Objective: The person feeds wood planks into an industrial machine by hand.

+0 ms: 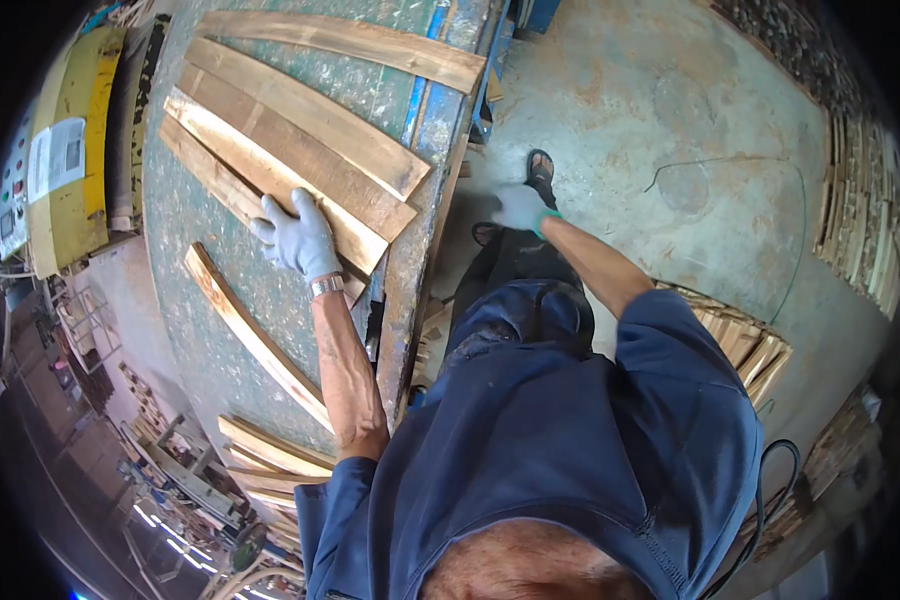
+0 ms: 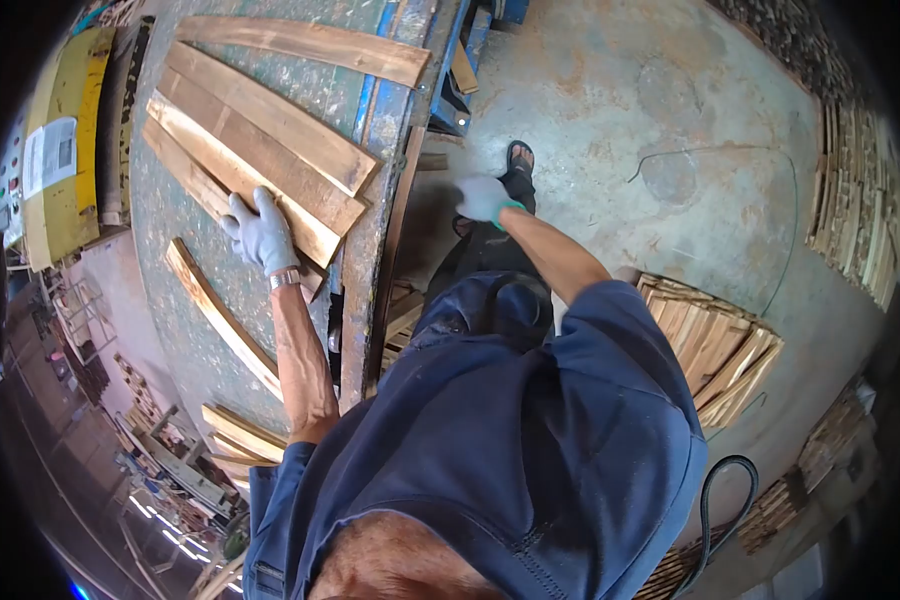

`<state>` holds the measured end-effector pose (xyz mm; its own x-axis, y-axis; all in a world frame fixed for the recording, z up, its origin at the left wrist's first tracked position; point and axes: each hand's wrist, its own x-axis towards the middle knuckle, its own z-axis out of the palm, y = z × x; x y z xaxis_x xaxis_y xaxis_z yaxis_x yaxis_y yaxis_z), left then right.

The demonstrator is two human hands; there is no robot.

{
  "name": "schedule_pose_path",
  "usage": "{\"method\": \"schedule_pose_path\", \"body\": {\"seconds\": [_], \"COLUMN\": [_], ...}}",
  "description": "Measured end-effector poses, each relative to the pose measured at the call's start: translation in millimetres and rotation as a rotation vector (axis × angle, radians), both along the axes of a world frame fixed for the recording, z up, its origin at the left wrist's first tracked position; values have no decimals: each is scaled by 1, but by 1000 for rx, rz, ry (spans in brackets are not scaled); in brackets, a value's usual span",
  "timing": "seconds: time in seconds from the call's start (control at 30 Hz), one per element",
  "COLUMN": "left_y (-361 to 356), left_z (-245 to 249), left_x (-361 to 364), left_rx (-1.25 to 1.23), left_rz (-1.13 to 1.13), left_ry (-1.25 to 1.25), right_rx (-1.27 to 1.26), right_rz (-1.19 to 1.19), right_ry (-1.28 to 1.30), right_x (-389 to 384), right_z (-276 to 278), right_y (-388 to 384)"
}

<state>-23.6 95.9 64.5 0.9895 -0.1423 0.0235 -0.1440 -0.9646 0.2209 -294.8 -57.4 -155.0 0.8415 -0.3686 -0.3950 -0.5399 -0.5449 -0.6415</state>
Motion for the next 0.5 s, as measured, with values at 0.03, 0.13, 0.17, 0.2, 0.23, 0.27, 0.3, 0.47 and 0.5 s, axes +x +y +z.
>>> {"method": "schedule_pose_path", "body": {"seconds": [0.03,0.13,0.17,0.2,0.23,0.27,0.3,0.47,0.5], "left_y": [-2,-9,-10,-11,-11,-13,-13,-26,-28], "left_z": [3,6,4,2,1,2,-1,-12,-14], "left_x": [-1,-3,-2,-2,-2,-3,-3,-5,-4], "left_rx": [-6,22,45,68,90,108,99,16,-13], "left_rz": [11,52,56,62,78,89,97,84,83], "left_ry": [16,33,12,-3,-22,-10,-12,21,19], "right_rx": [66,91,57,28,-90,-202,-304,-486,-524], "right_rz": [16,-414,-591,-757,-740,-712,-679,34,110], "right_ry": [70,-14,-104,-201,-342,-492,-646,-777,-731], "right_x": [-21,-75,-73,-64,-45,-17,12,133,147], "right_z": [1,21,32,47,74,114,154,252,234], "right_y": [-3,-11,-18,-28,-37,-46,-50,-14,-9]}}
